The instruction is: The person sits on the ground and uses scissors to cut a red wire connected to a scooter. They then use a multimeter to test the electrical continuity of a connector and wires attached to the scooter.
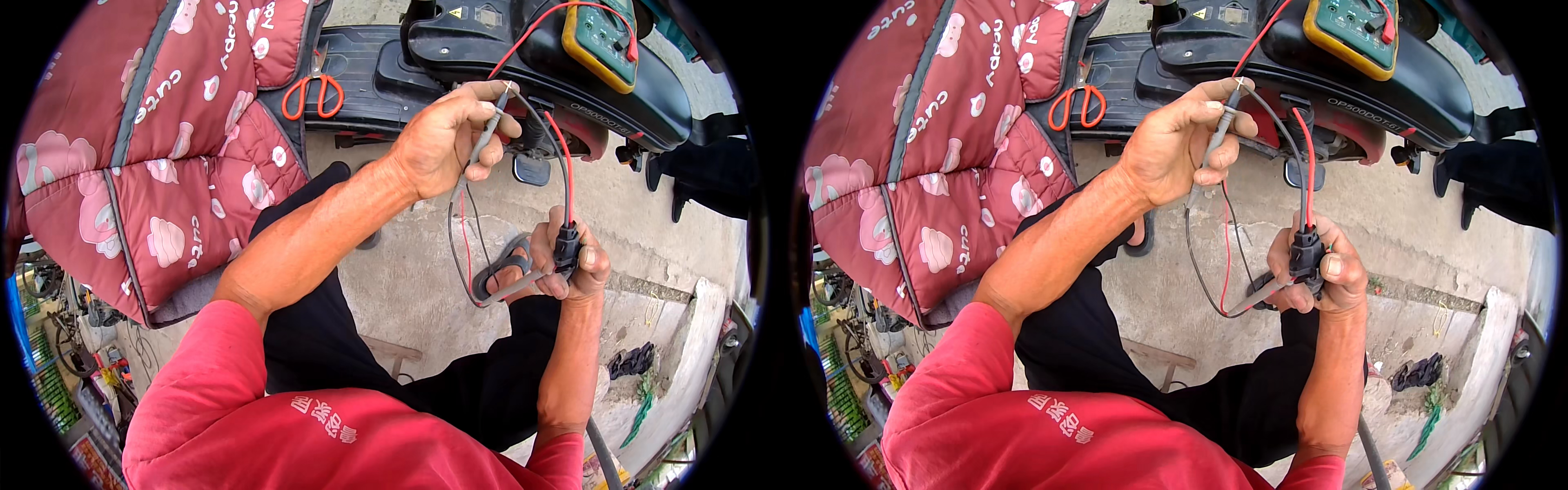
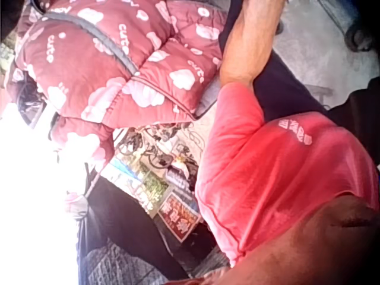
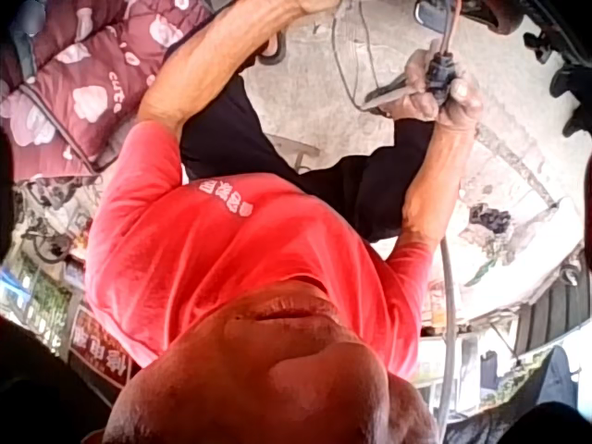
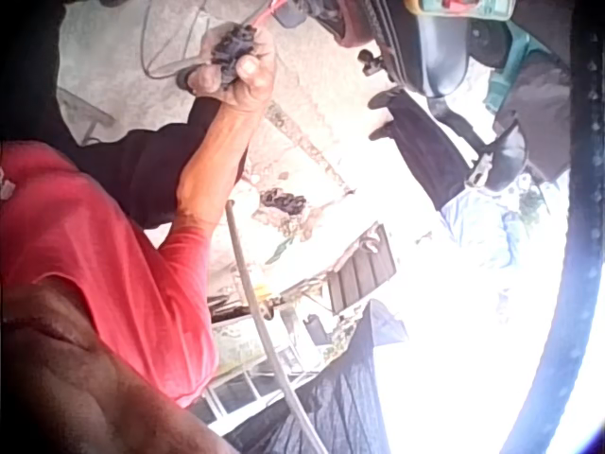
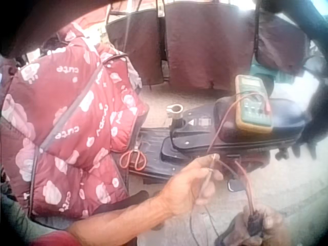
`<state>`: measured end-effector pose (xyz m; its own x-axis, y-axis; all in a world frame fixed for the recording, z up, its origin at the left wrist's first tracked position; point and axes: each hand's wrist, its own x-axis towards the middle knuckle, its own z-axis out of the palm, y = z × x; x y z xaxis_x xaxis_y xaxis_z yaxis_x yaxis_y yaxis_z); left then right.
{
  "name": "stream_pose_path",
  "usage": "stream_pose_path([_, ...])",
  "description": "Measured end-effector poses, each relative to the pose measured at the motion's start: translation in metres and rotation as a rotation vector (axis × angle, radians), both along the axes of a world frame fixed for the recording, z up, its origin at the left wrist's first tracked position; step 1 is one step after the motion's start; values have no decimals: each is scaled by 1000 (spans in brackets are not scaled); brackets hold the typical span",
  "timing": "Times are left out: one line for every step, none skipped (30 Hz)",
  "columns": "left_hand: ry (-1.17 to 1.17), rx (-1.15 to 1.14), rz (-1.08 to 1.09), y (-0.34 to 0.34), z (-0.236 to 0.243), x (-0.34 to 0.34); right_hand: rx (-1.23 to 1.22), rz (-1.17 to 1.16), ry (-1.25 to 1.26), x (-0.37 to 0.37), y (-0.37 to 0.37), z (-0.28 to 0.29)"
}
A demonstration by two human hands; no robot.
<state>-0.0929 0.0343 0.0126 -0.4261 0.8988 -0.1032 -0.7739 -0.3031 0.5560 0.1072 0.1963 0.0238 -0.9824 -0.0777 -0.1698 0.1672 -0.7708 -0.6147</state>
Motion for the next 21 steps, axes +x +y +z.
stream_pose_path([6,1,2,0,1,0,-1,4,9,0,0,0])
stream_pose_path([25,-14,24,0,4,1,-1,6,17,-2,-2,4])
stream_pose_path([44,-29,45,-1,8,3,-2,9,25,-4,-3,6])
stream_pose_path([64,-45,67,-1,10,4,6,5,26,-4,-3,6])
stream_pose_path([80,-74,81,-1,10,4,14,3,27,-4,-3,7])
stream_pose_path([97,-103,96,-1,10,4,22,0,28,-4,-3,7])
stream_pose_path([113,-132,110,-1,10,4,28,-2,15,-5,-4,8])
stream_pose_path([120,-156,123,-1,11,4,34,-3,3,-5,-5,9])
stream_pose_path([127,-181,136,0,13,4,40,-5,-10,-5,-5,9])
stream_pose_path([134,-206,148,1,14,3,43,7,-3,-5,-5,8])
stream_pose_path([136,-228,140,2,14,2,48,15,-1,-4,-5,7])
stream_pose_path([139,-249,131,2,13,0,53,23,2,-4,-4,5])
stream_pose_path([141,-271,122,2,12,-3,41,30,-5,-3,-2,2])
stream_pose_path([147,-277,133,2,11,-3,28,35,-14,-1,0,-3])
stream_pose_path([153,-283,144,1,9,-4,16,39,-22,0,3,-6])
stream_pose_path([160,-288,154,0,8,-5,16,22,-30,0,3,-8])
stream_pose_path([157,-294,178,1,6,-4,20,4,-37,-1,3,-9])
stream_pose_path([149,-326,158,1,6,-2,23,-15,-43,-2,4,-10])
stream_pose_path([141,-358,139,0,8,0,6,0,-40,-3,6,-10])
stream_pose_path([138,-393,124,0,10,2,-12,-27,-77,-4,6,-9])
stream_pose_path([161,-413,68,2,8,4,-31,-54,-114,-6,4,-5])
